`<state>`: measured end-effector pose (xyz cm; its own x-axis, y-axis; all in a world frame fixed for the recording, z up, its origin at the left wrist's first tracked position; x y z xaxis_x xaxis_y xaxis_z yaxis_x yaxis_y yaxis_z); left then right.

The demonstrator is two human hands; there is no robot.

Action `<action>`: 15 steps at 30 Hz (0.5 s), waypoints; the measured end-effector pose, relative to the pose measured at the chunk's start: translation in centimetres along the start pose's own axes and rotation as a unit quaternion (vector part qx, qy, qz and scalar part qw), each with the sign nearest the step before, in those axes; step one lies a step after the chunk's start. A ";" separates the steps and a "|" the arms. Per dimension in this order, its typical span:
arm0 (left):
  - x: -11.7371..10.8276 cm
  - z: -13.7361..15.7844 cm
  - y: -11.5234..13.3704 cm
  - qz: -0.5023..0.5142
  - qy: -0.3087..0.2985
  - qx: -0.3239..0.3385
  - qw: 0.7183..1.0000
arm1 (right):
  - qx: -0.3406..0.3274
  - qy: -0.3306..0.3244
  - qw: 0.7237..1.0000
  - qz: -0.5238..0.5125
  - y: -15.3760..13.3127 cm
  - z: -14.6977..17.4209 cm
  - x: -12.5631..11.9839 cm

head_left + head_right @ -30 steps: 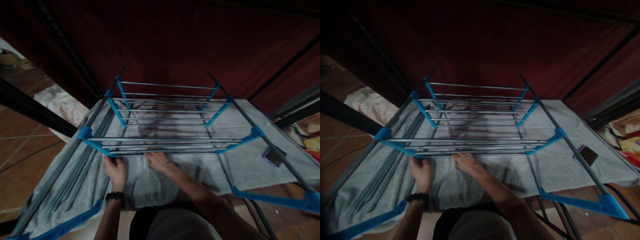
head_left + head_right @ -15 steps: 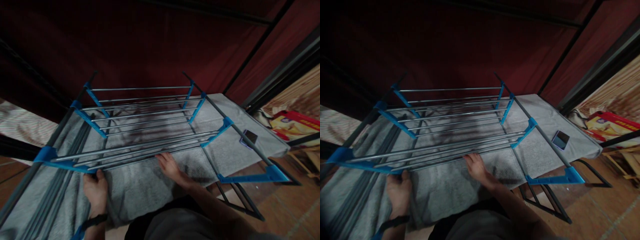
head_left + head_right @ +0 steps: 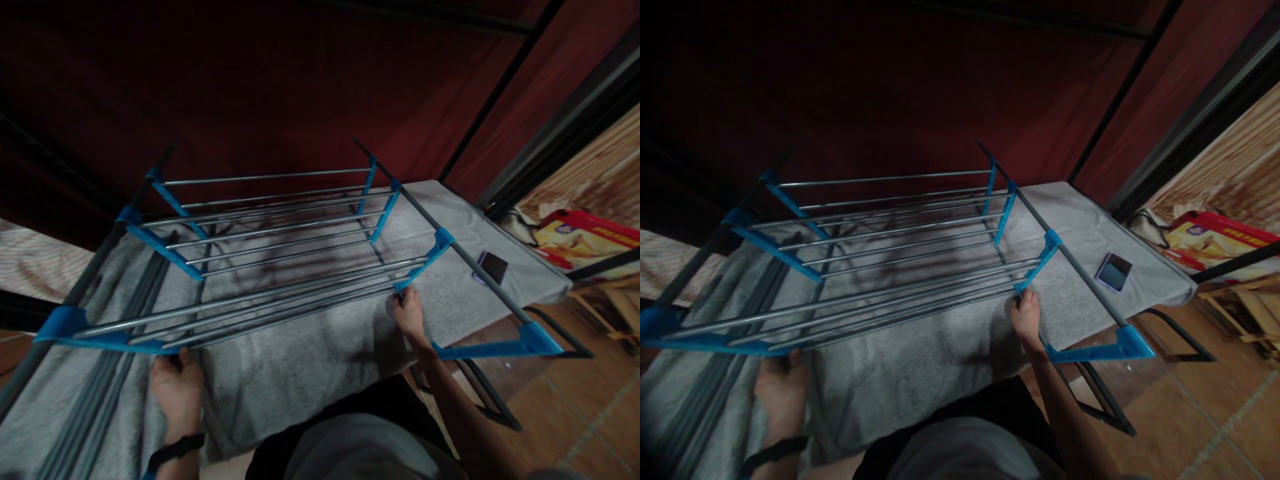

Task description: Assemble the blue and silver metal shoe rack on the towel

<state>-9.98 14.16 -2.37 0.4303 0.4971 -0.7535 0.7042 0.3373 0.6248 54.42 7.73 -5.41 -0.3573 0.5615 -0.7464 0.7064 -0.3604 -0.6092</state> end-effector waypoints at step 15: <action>-0.3 0.9 -0.2 -0.019 0.019 -0.016 1.000 | 0.037 -0.018 0.997 0.064 -0.3 -0.3 0.7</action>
<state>-9.75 13.19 -2.42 0.3809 0.5130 -0.7692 0.7011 0.3822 0.6020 54.16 8.42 -5.67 -0.2898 0.4807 -0.8276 0.7005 -0.4827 -0.5256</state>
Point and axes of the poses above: each hand's wrist, its own z-axis away from the middle knuckle, its own x-axis out of the palm, y = z × x, the point moved 10 cm from there along -z, towards the middle knuckle, and after that the axes turned 1 degree about -z, right-handed, at the moved point
